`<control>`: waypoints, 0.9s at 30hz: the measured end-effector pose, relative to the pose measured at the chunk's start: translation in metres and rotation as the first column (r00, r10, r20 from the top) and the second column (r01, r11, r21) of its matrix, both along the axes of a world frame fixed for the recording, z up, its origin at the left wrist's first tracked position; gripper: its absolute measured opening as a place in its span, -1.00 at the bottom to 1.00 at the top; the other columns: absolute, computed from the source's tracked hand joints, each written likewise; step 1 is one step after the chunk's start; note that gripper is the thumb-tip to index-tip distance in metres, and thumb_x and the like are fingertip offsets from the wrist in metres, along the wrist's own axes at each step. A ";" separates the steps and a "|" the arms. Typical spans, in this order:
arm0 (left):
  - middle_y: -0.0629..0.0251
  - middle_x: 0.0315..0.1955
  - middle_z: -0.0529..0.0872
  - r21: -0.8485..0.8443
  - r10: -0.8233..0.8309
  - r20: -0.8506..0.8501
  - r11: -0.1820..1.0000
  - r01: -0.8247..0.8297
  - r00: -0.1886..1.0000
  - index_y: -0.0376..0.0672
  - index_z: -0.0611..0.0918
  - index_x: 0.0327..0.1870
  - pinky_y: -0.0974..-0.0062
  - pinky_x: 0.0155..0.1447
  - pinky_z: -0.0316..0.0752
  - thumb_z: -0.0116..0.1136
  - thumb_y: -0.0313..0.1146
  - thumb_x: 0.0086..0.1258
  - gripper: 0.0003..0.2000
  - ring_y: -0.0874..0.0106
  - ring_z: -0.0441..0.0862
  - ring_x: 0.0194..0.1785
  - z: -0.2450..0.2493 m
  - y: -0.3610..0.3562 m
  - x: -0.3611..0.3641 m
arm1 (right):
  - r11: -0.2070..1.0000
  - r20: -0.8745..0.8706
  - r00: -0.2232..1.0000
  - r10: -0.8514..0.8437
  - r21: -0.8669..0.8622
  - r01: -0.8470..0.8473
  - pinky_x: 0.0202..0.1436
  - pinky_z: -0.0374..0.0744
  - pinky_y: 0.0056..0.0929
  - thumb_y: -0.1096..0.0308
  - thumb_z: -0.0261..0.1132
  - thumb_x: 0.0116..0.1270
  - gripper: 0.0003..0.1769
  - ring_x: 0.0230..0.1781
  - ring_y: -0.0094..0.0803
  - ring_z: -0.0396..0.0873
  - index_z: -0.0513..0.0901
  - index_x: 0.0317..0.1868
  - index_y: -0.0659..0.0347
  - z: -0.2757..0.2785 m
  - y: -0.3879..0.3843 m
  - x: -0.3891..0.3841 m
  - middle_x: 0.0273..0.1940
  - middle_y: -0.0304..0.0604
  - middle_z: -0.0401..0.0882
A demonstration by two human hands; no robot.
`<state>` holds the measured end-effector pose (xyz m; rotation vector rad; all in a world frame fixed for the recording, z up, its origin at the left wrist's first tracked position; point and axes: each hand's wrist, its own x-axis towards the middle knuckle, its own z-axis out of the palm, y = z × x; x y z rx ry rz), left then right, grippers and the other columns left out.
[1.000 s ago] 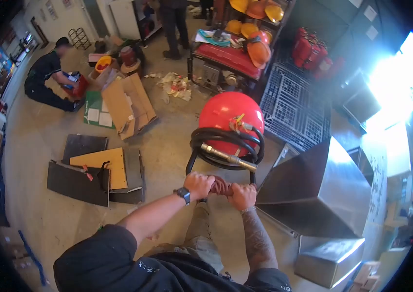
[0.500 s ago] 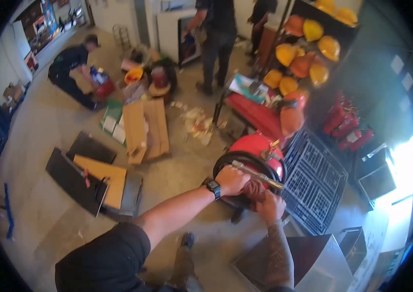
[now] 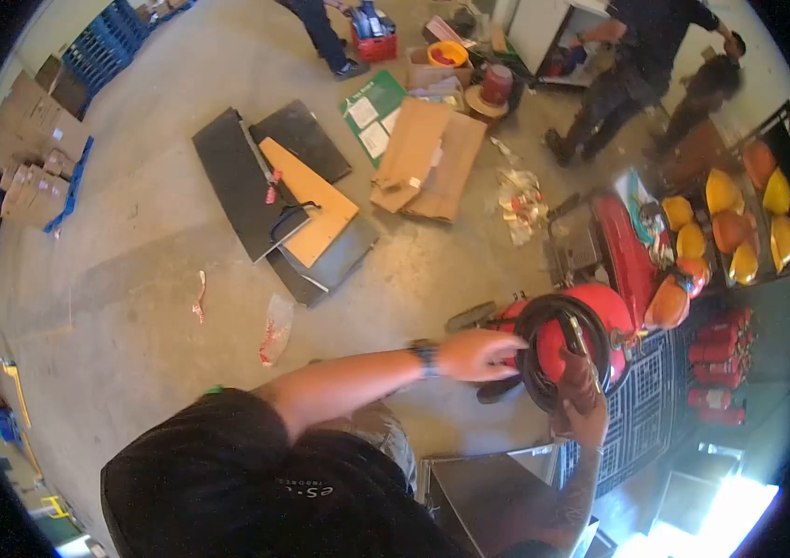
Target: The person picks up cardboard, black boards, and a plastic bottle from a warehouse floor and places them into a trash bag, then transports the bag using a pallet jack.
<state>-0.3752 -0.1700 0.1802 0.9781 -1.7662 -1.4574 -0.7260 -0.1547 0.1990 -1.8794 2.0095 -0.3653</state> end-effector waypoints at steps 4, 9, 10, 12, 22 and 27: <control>0.03 -0.08 0.64 0.219 0.190 0.590 0.898 -0.382 0.784 -0.17 0.49 0.14 0.25 0.10 0.48 0.14 -0.04 0.33 -0.52 0.15 0.60 0.00 -0.149 0.155 0.228 | 0.998 -0.104 0.993 0.055 -0.018 -0.057 0.17 0.40 -0.14 0.07 0.46 0.00 -0.14 0.16 0.07 0.41 0.30 0.22 0.37 0.019 -0.001 0.007 0.13 0.30 0.39; 0.04 -0.17 0.69 0.238 -0.286 0.952 0.468 -0.851 0.109 -0.18 0.64 -0.12 0.25 -0.04 0.53 -0.16 -0.07 0.42 -0.60 0.18 0.66 -0.12 -0.240 0.500 0.494 | 0.883 -0.200 0.974 -0.106 -0.470 -0.001 0.27 0.27 0.00 0.12 0.29 0.21 -0.26 0.22 0.18 0.27 0.25 0.28 0.36 0.029 -0.003 0.071 0.15 0.30 0.30; 0.17 -0.17 0.72 0.316 -0.162 0.945 0.224 -0.922 0.285 -0.25 0.67 -0.20 0.23 -0.01 0.53 -0.09 0.03 0.39 -0.53 0.12 0.66 -0.09 -0.194 0.523 0.502 | 0.840 -0.237 0.967 -0.093 -0.540 -0.051 0.18 0.34 -0.03 0.21 0.21 0.29 -0.46 0.11 0.15 0.36 0.37 0.18 0.36 0.030 0.008 0.107 0.03 0.24 0.39; -0.02 -0.22 0.70 0.078 -0.020 0.997 0.170 -0.982 0.076 -0.37 0.64 -0.21 0.22 0.02 0.50 -0.07 0.18 0.32 -0.38 0.05 0.64 -0.08 -0.140 0.553 0.508 | 0.911 -0.132 0.991 0.033 -0.403 -0.084 0.04 0.41 -0.06 0.24 0.19 0.30 -0.67 -0.05 0.08 0.45 0.52 -0.10 0.37 -0.010 0.029 0.139 -0.14 0.16 0.48; 0.13 -0.06 0.68 0.459 0.213 0.710 0.582 -0.671 0.671 -0.11 0.67 -0.12 0.25 0.09 0.51 0.09 -0.05 0.28 -0.65 0.15 0.64 -0.05 -0.274 0.435 0.480 | 0.318 0.521 0.791 0.322 0.727 -0.609 0.17 0.46 -0.25 0.08 0.26 0.20 -0.50 0.00 -0.18 0.58 0.55 0.12 0.08 -0.211 0.174 0.302 -0.05 -0.04 0.64; 0.16 -0.24 0.73 0.294 0.244 0.577 0.829 -0.476 0.780 -0.18 0.63 -0.13 0.30 0.03 0.53 0.16 0.08 0.25 -0.55 0.23 0.68 -0.11 -0.177 0.261 0.433 | 0.734 0.125 0.834 0.537 0.419 -0.535 0.12 0.50 -0.18 0.00 0.26 0.18 -0.44 -0.01 -0.05 0.57 0.52 0.12 0.15 -0.215 0.115 0.383 -0.07 0.00 0.64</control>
